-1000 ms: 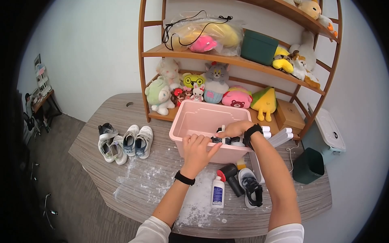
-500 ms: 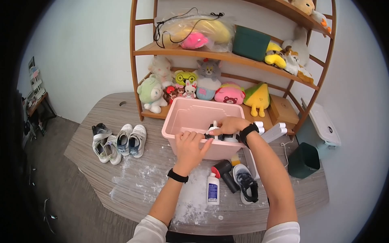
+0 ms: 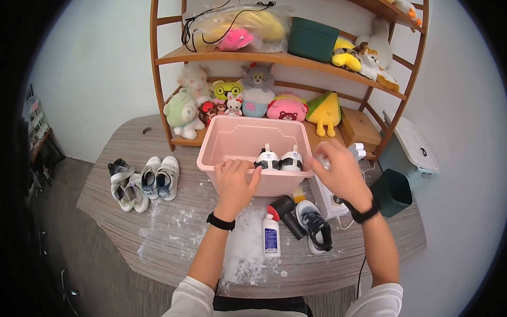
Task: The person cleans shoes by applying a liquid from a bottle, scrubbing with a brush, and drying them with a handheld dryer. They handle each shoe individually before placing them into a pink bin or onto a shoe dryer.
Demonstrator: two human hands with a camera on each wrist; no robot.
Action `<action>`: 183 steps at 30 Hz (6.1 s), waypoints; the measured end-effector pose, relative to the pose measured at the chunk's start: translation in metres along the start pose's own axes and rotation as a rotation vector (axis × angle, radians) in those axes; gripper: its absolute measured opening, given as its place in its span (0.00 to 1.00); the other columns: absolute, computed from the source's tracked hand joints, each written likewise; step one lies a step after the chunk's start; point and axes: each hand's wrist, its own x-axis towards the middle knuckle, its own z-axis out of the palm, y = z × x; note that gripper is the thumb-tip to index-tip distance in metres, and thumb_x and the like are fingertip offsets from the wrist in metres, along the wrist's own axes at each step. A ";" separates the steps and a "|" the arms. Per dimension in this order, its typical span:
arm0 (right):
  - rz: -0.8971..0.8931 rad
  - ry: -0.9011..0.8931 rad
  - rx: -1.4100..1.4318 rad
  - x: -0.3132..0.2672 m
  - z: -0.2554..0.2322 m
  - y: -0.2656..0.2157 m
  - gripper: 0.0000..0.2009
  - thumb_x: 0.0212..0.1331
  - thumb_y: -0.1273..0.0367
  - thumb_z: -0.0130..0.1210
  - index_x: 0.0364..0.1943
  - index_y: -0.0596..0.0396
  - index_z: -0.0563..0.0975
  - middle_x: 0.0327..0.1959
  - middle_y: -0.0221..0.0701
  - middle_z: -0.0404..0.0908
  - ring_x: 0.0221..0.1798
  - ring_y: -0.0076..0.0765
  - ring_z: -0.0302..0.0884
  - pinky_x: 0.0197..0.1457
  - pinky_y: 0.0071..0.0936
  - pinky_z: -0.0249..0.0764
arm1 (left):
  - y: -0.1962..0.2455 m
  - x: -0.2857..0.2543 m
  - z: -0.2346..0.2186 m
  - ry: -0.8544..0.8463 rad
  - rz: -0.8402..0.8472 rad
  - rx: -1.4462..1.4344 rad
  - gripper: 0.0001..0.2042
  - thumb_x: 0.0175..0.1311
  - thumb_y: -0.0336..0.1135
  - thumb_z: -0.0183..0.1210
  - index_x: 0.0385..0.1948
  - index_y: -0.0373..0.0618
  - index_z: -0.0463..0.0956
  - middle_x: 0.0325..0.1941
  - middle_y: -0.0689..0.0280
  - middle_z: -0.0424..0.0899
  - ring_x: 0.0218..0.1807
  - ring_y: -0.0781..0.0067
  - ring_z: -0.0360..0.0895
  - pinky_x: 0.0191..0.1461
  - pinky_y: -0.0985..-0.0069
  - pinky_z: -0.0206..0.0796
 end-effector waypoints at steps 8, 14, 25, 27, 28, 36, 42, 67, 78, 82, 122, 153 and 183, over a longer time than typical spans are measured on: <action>0.419 -0.252 0.106 -0.136 0.020 0.061 0.11 0.60 0.66 0.66 0.35 0.62 0.83 0.29 0.44 0.85 0.33 0.48 0.85 0.40 0.38 0.79 | 0.015 0.006 -0.014 0.108 -0.008 -0.213 0.03 0.61 0.29 0.67 0.31 0.42 0.82 0.33 0.62 0.83 0.42 0.58 0.78 0.49 0.63 0.67; 0.593 -0.497 0.386 -0.179 0.047 0.091 0.29 0.54 0.56 0.73 0.53 0.66 0.81 0.41 0.43 0.88 0.45 0.36 0.87 0.49 0.32 0.80 | 0.033 -0.022 -0.017 -0.141 0.022 -0.425 0.03 0.61 0.26 0.66 0.31 0.38 0.81 0.29 0.60 0.82 0.32 0.59 0.80 0.36 0.66 0.71; 0.729 -0.310 0.425 -0.194 0.103 0.097 0.20 0.57 0.69 0.60 0.54 0.62 0.79 0.45 0.47 0.86 0.48 0.46 0.85 0.53 0.37 0.77 | -0.030 -0.101 -0.045 -0.424 -0.160 -0.194 0.03 0.64 0.27 0.66 0.32 0.38 0.82 0.30 0.59 0.84 0.28 0.62 0.82 0.32 0.71 0.74; 0.719 -0.260 0.401 -0.197 0.101 0.094 0.20 0.57 0.71 0.59 0.55 0.61 0.78 0.48 0.46 0.86 0.50 0.44 0.85 0.53 0.35 0.77 | -0.030 -0.101 -0.047 -0.383 -0.207 -0.208 0.03 0.64 0.27 0.65 0.32 0.39 0.82 0.30 0.58 0.85 0.28 0.62 0.83 0.32 0.71 0.75; 0.774 -0.198 0.616 -0.201 0.102 0.092 0.22 0.58 0.74 0.57 0.60 0.60 0.76 0.53 0.45 0.83 0.52 0.40 0.83 0.55 0.32 0.76 | -0.031 -0.101 -0.046 -0.381 -0.207 -0.211 0.03 0.64 0.27 0.65 0.32 0.39 0.82 0.30 0.58 0.85 0.28 0.62 0.83 0.32 0.71 0.75; 0.903 -0.040 1.598 -0.196 0.063 0.065 0.25 0.60 0.79 0.56 0.65 0.65 0.71 0.60 0.43 0.80 0.61 0.41 0.82 0.67 0.36 0.78 | -0.035 -0.106 -0.045 -0.351 -0.195 -0.205 0.04 0.64 0.32 0.65 0.31 0.44 0.82 0.26 0.62 0.82 0.26 0.60 0.81 0.31 0.66 0.71; 0.692 0.026 1.812 -0.187 0.069 0.058 0.29 0.64 0.72 0.61 0.69 0.65 0.67 0.63 0.49 0.78 0.65 0.55 0.78 0.70 0.56 0.75 | -0.036 -0.107 -0.046 -0.375 -0.186 -0.205 0.03 0.64 0.32 0.65 0.33 0.45 0.82 0.25 0.62 0.81 0.25 0.60 0.80 0.30 0.65 0.70; 0.164 0.690 0.206 -0.009 0.062 0.066 0.33 0.65 0.70 0.62 0.71 0.64 0.61 0.63 0.52 0.67 0.68 0.52 0.65 0.74 0.45 0.60 | -0.036 -0.108 -0.045 -0.379 -0.144 -0.176 0.04 0.63 0.33 0.65 0.31 0.45 0.82 0.24 0.63 0.82 0.26 0.59 0.80 0.31 0.64 0.72; 0.198 0.672 0.037 -0.024 0.121 0.075 0.34 0.58 0.70 0.65 0.65 0.70 0.61 0.58 0.56 0.65 0.64 0.62 0.62 0.72 0.52 0.56 | -0.038 -0.108 -0.048 -0.385 -0.182 -0.191 0.04 0.63 0.33 0.65 0.32 0.45 0.83 0.24 0.63 0.81 0.26 0.58 0.80 0.31 0.64 0.72; 0.229 0.719 0.159 -0.029 0.128 0.082 0.34 0.59 0.68 0.66 0.65 0.70 0.61 0.58 0.53 0.65 0.64 0.57 0.62 0.73 0.48 0.57 | -0.038 -0.105 -0.051 -0.390 -0.194 -0.174 0.04 0.64 0.33 0.65 0.32 0.45 0.83 0.25 0.63 0.82 0.26 0.58 0.80 0.31 0.64 0.72; 0.161 0.553 0.224 -0.134 0.124 0.083 0.19 0.63 0.79 0.58 0.59 0.62 0.72 0.53 0.39 0.74 0.46 0.35 0.76 0.51 0.32 0.74 | -0.274 -0.045 -0.238 0.143 -0.925 0.601 0.40 0.59 0.41 0.69 0.74 0.57 0.58 0.66 0.42 0.72 0.66 0.37 0.73 0.67 0.51 0.67; -0.108 0.285 0.198 -0.129 0.120 0.037 0.09 0.53 0.80 0.63 0.39 0.61 0.78 0.39 0.43 0.82 0.37 0.52 0.82 0.38 0.40 0.79 | -0.035 -0.092 -0.092 -0.679 -0.338 -0.507 0.31 0.43 0.28 0.78 0.42 0.45 0.60 0.59 0.53 0.78 0.57 0.62 0.77 0.60 0.66 0.70; -0.120 0.065 0.047 -0.132 0.140 0.025 0.11 0.54 0.75 0.65 0.42 0.58 0.80 0.45 0.36 0.81 0.44 0.46 0.82 0.41 0.40 0.81 | -0.047 -0.115 -0.087 -0.533 0.026 -0.309 0.14 0.48 0.22 0.68 0.33 0.42 0.73 0.66 0.51 0.76 0.62 0.42 0.77 0.61 0.57 0.74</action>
